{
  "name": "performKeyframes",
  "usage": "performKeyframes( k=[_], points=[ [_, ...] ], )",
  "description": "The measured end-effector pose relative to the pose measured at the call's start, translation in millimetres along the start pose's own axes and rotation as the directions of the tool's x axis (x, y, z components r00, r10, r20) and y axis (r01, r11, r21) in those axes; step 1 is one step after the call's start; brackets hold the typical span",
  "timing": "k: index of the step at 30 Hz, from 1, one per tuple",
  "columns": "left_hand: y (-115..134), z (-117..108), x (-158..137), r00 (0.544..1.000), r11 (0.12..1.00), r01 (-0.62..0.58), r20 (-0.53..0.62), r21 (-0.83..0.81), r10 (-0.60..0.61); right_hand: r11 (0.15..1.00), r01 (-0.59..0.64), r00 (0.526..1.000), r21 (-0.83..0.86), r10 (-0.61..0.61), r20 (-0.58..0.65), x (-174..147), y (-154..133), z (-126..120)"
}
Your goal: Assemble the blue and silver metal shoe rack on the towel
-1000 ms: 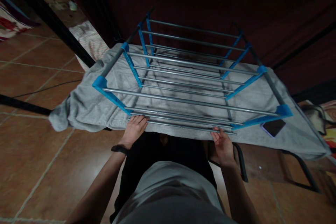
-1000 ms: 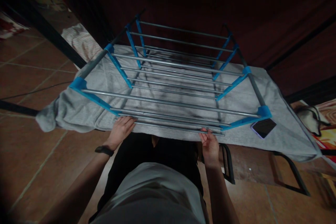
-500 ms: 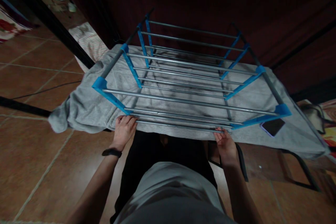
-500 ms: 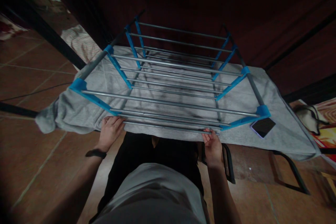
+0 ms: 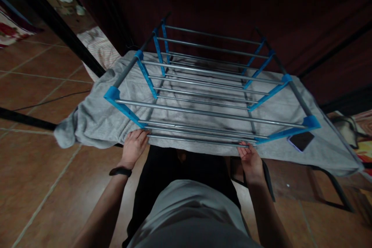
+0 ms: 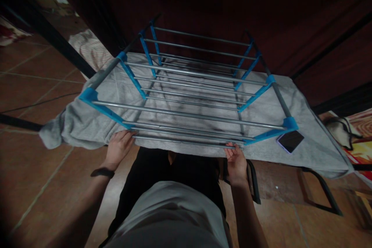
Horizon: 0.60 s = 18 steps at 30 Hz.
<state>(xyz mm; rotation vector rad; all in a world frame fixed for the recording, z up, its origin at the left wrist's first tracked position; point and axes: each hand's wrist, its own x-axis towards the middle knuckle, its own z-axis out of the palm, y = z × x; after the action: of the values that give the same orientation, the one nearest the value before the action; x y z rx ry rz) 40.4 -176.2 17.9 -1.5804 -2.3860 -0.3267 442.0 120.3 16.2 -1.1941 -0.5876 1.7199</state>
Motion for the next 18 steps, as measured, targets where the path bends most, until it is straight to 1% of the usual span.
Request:
performKeyframes(
  k=[8, 14, 18],
  points=[
    [2.4, -3.6, -0.2, 0.999, 0.999, -0.030, -0.010, 0.040, 0.030, 1.000, 0.004, 1.000, 0.008, -0.004, -0.017, -0.1, -1.4, 1.3],
    [5.6, -7.6, 2.0, 1.000, 1.000, -0.009, -0.007, -0.001, 0.009, 1.000, 0.003, 1.000, -0.004, -0.003, -0.012, -2.7, 0.0, 3.5],
    [11.9, -9.7, 5.0, 1.000, 0.999, -0.030, 0.004, -0.031, 0.030, 0.999, -0.024, 1.000, -0.021, 0.024, 0.006, -4.3, 6.4, 5.4]
  ],
)
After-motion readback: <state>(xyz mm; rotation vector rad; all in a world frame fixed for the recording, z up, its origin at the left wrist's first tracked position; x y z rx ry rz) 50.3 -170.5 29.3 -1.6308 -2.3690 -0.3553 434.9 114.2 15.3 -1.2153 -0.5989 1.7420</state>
